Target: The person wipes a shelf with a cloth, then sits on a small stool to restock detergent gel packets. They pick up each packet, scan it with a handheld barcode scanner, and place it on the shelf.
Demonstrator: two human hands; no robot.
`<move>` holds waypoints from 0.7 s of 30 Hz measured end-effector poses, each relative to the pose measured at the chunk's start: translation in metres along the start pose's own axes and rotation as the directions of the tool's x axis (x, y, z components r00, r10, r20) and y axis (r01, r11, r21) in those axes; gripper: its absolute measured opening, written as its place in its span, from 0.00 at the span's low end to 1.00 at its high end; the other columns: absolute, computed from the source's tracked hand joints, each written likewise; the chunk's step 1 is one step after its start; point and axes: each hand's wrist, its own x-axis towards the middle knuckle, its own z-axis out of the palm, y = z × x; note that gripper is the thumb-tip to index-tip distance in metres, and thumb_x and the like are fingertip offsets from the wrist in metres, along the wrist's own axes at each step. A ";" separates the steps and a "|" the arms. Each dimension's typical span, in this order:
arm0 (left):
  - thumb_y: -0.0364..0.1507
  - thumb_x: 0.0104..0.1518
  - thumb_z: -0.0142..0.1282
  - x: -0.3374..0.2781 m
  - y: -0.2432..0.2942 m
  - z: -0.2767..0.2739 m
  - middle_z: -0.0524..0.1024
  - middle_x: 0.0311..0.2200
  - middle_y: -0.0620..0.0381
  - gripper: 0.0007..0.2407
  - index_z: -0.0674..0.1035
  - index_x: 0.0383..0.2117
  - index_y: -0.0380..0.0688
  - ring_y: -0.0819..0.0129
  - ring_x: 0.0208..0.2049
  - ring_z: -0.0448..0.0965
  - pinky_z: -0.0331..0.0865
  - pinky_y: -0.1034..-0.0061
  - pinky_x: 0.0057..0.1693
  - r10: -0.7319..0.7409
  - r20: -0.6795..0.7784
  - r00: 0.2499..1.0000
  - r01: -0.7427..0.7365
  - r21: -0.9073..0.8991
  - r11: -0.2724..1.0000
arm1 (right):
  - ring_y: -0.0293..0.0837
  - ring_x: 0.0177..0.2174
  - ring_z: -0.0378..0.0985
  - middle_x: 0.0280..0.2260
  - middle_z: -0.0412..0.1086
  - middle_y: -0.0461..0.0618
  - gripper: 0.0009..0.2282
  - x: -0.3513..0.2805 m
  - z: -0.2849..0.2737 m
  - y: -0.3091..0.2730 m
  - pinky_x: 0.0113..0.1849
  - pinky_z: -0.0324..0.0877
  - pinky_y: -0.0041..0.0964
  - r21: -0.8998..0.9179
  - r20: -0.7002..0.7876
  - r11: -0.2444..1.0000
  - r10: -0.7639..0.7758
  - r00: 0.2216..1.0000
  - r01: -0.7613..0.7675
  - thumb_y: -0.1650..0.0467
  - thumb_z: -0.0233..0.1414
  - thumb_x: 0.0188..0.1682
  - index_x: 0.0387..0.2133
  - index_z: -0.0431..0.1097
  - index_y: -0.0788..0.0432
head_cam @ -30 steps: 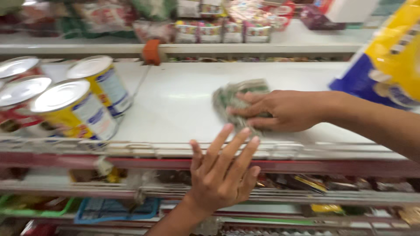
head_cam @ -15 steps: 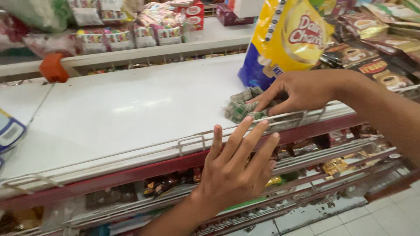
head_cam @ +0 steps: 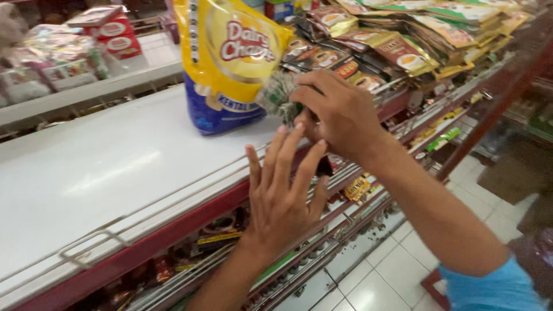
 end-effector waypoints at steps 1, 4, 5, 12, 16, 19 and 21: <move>0.33 0.63 0.58 -0.001 0.003 0.005 0.64 0.66 0.45 0.19 0.73 0.61 0.47 0.47 0.70 0.62 0.39 0.44 0.75 -0.015 -0.040 0.999 0.012 -0.066 0.998 | 0.58 0.45 0.78 0.46 0.73 0.58 0.08 -0.013 0.001 -0.005 0.45 0.74 0.46 -0.039 -0.153 0.998 -0.044 0.987 0.039 0.72 0.55 0.48 0.40 0.73 0.61; 0.29 0.64 0.60 -0.010 0.010 0.020 0.62 0.66 0.42 0.20 0.70 0.62 0.45 0.44 0.70 0.62 0.53 0.45 0.76 -0.045 -0.122 0.991 0.010 -0.269 0.963 | 0.58 0.46 0.77 0.50 0.71 0.59 0.05 -0.059 0.007 -0.015 0.48 0.74 0.45 -0.014 -0.426 0.999 0.034 0.904 -0.044 0.74 0.55 0.54 0.41 0.71 0.62; 0.27 0.63 0.60 -0.016 0.011 0.026 0.61 0.66 0.42 0.21 0.69 0.62 0.45 0.44 0.69 0.63 0.58 0.47 0.75 -0.038 -0.132 0.991 -0.009 -0.337 0.941 | 0.58 0.45 0.77 0.50 0.71 0.60 0.04 -0.077 0.012 -0.019 0.48 0.74 0.45 0.030 -0.483 0.994 0.104 0.870 -0.102 0.74 0.55 0.56 0.41 0.70 0.63; 0.23 0.61 0.59 -0.142 0.037 0.110 0.70 0.62 0.41 0.23 0.69 0.63 0.41 0.47 0.62 0.74 0.71 0.61 0.68 -0.028 0.260 0.965 0.209 -0.702 0.681 | 0.45 0.54 0.69 0.58 0.67 0.56 0.13 -0.277 0.095 -0.055 0.59 0.63 0.39 0.724 -0.280 0.599 0.709 0.648 -0.343 0.75 0.40 0.54 0.50 0.66 0.65; 0.22 0.57 0.55 -0.260 0.057 0.170 0.71 0.59 0.39 0.24 0.68 0.62 0.37 0.43 0.60 0.73 0.69 0.59 0.65 -0.097 0.548 0.831 0.486 -0.628 0.608 | 0.43 0.54 0.66 0.53 0.65 0.55 0.16 -0.412 0.177 -0.087 0.59 0.61 0.38 0.762 0.011 0.308 0.873 0.487 -0.570 0.75 0.39 0.54 0.55 0.62 0.67; 0.25 0.57 0.56 -0.321 0.053 0.213 0.71 0.59 0.40 0.23 0.69 0.62 0.38 0.44 0.60 0.72 0.68 0.59 0.63 -0.136 0.723 0.677 0.627 -0.470 0.622 | 0.41 0.46 0.70 0.45 0.68 0.53 0.14 -0.489 0.228 -0.083 0.51 0.66 0.35 0.589 0.193 0.108 0.944 0.269 -0.801 0.73 0.42 0.57 0.53 0.65 0.68; 0.25 0.58 0.56 -0.345 0.045 0.226 0.69 0.61 0.41 0.23 0.69 0.63 0.38 0.44 0.63 0.68 0.63 0.56 0.68 -0.072 0.692 0.718 0.529 -0.475 0.703 | 0.40 0.44 0.71 0.43 0.70 0.52 0.13 -0.524 0.246 -0.081 0.49 0.68 0.34 0.543 0.209 0.017 0.965 0.155 -0.839 0.71 0.43 0.59 0.52 0.66 0.67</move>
